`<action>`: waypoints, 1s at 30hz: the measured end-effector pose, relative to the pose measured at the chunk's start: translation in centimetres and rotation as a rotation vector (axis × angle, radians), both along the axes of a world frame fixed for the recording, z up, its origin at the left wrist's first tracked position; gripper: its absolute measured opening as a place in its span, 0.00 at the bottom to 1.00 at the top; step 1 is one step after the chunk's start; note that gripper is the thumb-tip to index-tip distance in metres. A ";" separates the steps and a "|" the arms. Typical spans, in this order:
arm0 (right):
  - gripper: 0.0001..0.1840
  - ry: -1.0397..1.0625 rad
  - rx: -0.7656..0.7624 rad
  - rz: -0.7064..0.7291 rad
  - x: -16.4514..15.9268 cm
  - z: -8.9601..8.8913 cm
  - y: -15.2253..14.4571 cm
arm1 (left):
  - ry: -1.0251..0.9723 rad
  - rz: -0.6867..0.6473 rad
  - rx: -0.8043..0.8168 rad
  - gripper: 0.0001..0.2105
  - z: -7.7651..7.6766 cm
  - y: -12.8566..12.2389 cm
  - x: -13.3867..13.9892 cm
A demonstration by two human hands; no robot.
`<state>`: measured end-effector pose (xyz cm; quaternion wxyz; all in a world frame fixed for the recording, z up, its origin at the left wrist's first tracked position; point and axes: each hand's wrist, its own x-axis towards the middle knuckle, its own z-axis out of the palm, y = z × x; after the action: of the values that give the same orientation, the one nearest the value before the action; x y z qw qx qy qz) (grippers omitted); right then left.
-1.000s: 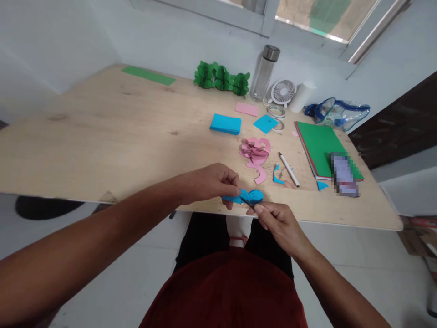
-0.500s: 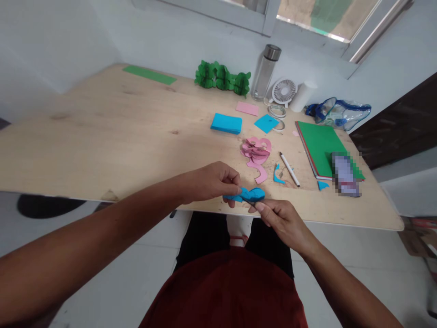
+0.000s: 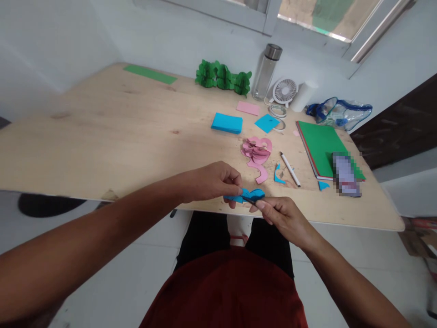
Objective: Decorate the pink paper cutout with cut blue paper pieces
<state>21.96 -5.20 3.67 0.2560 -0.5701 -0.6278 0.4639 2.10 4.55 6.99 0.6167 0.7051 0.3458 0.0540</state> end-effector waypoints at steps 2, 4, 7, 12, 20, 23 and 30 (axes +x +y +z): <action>0.21 0.003 0.003 0.013 0.0 0.0 0.0 | -0.003 -0.017 0.010 0.09 -0.1 0.0 -0.1; 0.20 0.006 0.006 0.029 0.1 -0.1 0.1 | -0.006 -0.029 0.007 0.09 -0.1 0.0 -0.1; 0.19 0.015 0.005 0.047 0.2 -0.1 0.1 | -0.018 -0.035 -0.012 0.09 0.0 0.0 -0.1; 0.20 -0.037 0.066 0.069 0.1 0.1 -0.1 | -0.013 -0.039 -0.002 0.08 0.1 -0.1 -0.1; 0.20 -0.241 0.265 0.084 -0.3 0.3 -0.7 | -0.020 -0.040 -0.005 0.09 -0.4 -0.1 -0.2; 0.22 -0.153 0.177 0.080 -0.1 0.3 -0.5 | -0.024 -0.049 -0.001 0.09 -0.3 0.0 -0.2; 0.20 -0.019 0.045 0.052 0.0 0.6 -0.1 | -0.020 -0.077 0.011 0.09 0.2 0.1 -0.3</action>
<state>21.92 -5.32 4.23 0.2505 -0.5522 -0.6551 0.4508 1.81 4.61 7.17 0.6178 0.7208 0.3120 0.0389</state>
